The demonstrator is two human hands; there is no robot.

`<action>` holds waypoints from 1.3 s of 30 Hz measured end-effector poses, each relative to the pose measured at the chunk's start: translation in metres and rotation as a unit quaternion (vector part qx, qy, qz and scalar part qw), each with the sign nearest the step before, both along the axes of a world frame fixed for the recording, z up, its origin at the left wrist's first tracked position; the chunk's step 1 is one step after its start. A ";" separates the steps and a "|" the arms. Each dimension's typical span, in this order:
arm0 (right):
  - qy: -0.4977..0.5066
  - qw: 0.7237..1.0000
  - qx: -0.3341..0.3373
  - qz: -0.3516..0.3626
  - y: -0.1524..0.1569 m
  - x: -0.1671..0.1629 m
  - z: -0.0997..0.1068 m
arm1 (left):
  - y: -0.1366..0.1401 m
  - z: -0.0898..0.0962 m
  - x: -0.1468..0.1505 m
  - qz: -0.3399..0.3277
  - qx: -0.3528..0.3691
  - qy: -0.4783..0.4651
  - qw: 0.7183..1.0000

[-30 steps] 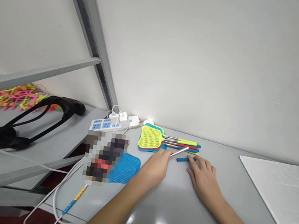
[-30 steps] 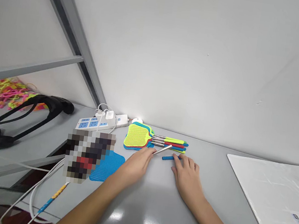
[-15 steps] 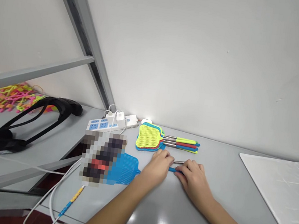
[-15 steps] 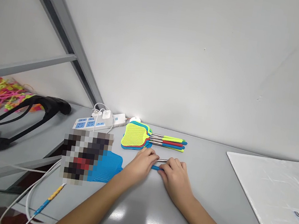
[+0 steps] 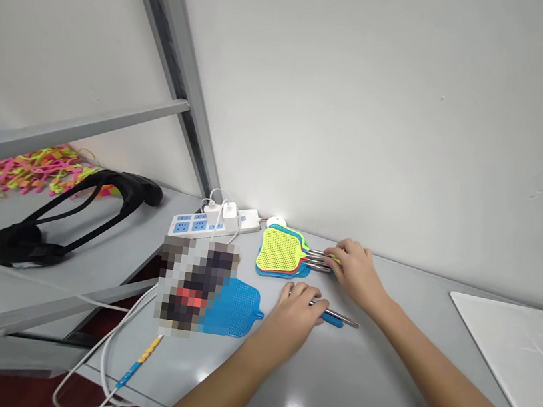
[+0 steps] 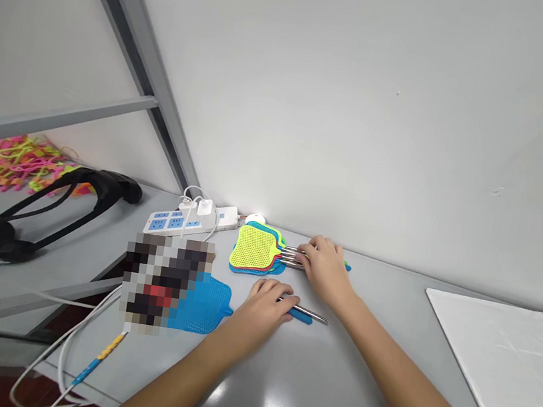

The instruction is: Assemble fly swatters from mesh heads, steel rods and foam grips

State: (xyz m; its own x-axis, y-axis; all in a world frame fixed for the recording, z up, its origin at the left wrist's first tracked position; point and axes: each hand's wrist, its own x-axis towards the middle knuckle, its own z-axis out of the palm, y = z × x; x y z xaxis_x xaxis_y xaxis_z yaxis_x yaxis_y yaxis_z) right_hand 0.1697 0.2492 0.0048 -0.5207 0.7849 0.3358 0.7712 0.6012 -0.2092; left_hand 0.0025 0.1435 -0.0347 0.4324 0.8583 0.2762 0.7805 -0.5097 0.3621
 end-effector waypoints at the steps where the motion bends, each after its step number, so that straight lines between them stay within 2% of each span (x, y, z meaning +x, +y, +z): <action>1: -0.011 1.000 0.005 0.012 0.009 -0.006 -0.002 | -0.002 0.002 0.000 0.002 0.004 -0.001 1.000; 6: -0.032 0.997 0.029 0.061 0.025 -0.022 -0.018 | -0.023 0.018 -0.017 0.019 0.015 -0.021 0.999; 10: -0.023 0.994 0.040 0.094 0.014 -0.019 -0.012 | -0.044 0.029 -0.040 0.082 0.069 -0.112 0.988; 12: -0.019 0.993 0.035 0.108 0.003 -0.016 0.000 | -0.050 0.033 -0.049 0.141 0.128 -0.182 0.965; 14: -0.020 0.992 0.031 0.117 -0.013 -0.014 0.018 | -0.055 0.037 -0.055 0.203 0.162 -0.263 0.929; 16: -0.023 0.991 0.007 0.132 -0.033 -0.013 0.038 | -0.059 0.041 -0.061 0.244 0.155 -0.355 0.889; 17: -0.022 0.990 -0.023 0.141 -0.045 -0.013 0.048 | -0.061 0.044 -0.064 0.246 0.145 -0.386 0.877; 18: -0.015 0.986 -0.068 0.150 -0.057 -0.013 0.057 | -0.064 0.046 -0.068 0.234 0.134 -0.392 0.880; 19: -0.005 0.979 -0.126 0.161 -0.068 -0.013 0.065 | -0.067 0.047 -0.072 0.212 0.127 -0.375 0.893; 21: 0.014 0.952 -0.248 0.180 -0.090 -0.012 0.076 | -0.076 0.048 -0.082 0.157 0.137 -0.307 0.928; 22: 0.017 0.934 -0.300 0.191 -0.100 -0.012 0.077 | -0.081 0.048 -0.086 0.140 0.156 -0.279 0.937; 24: 0.007 0.907 -0.366 0.208 -0.116 -0.008 0.074 | -0.093 0.045 -0.090 0.130 0.210 -0.255 0.935; 26: -0.019 0.907 -0.366 0.208 -0.128 -0.004 0.063 | -0.107 0.040 -0.087 0.116 0.208 -0.265 0.934; 28: -0.054 0.931 -0.293 0.209 -0.138 0.001 0.049 | -0.121 0.034 -0.075 0.126 0.096 -0.323 0.933; 29: -0.072 0.947 -0.228 0.215 -0.142 0.004 0.043 | -0.128 0.031 -0.067 0.147 0.009 -0.378 0.914; 30: -0.087 0.959 -0.152 0.224 -0.145 0.008 0.036 | -0.134 0.028 -0.059 0.186 -0.078 -0.444 0.873; 31: -0.099 0.964 -0.072 0.237 -0.146 0.012 0.031 | -0.138 0.026 -0.051 0.221 -0.147 -0.511 0.817; 33: -0.110 0.959 0.069 0.251 -0.144 0.023 0.025 | -0.143 0.024 -0.042 0.279 -0.242 -0.603 0.707; 35: -0.106 0.955 0.163 0.226 -0.136 0.036 0.024 | -0.143 0.026 -0.044 0.345 -0.288 -0.641 0.623; 36: -0.094 0.957 0.191 0.196 -0.130 0.041 0.024 | -0.141 0.029 -0.048 0.373 -0.298 -0.646 0.596; 37: -0.073 0.964 0.201 0.158 -0.125 0.045 0.026 | -0.138 0.031 -0.054 0.385 -0.303 -0.649 0.582; 38: -0.044 0.974 0.186 0.118 -0.121 0.046 0.027 | -0.135 0.033 -0.061 0.379 -0.304 -0.653 0.580; 39: -0.012 0.986 0.139 0.086 -0.119 0.044 0.029 | -0.132 0.034 -0.067 0.357 -0.299 -0.659 0.591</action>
State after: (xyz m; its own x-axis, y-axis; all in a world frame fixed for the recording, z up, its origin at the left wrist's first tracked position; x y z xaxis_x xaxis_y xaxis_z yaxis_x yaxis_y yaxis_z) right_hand 0.2140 0.1302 0.0336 -0.6495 0.5629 0.5112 0.6549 0.7557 -0.0002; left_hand -0.0644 0.0113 -0.0005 -0.3502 0.8067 -0.4760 -0.4412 0.3062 0.8436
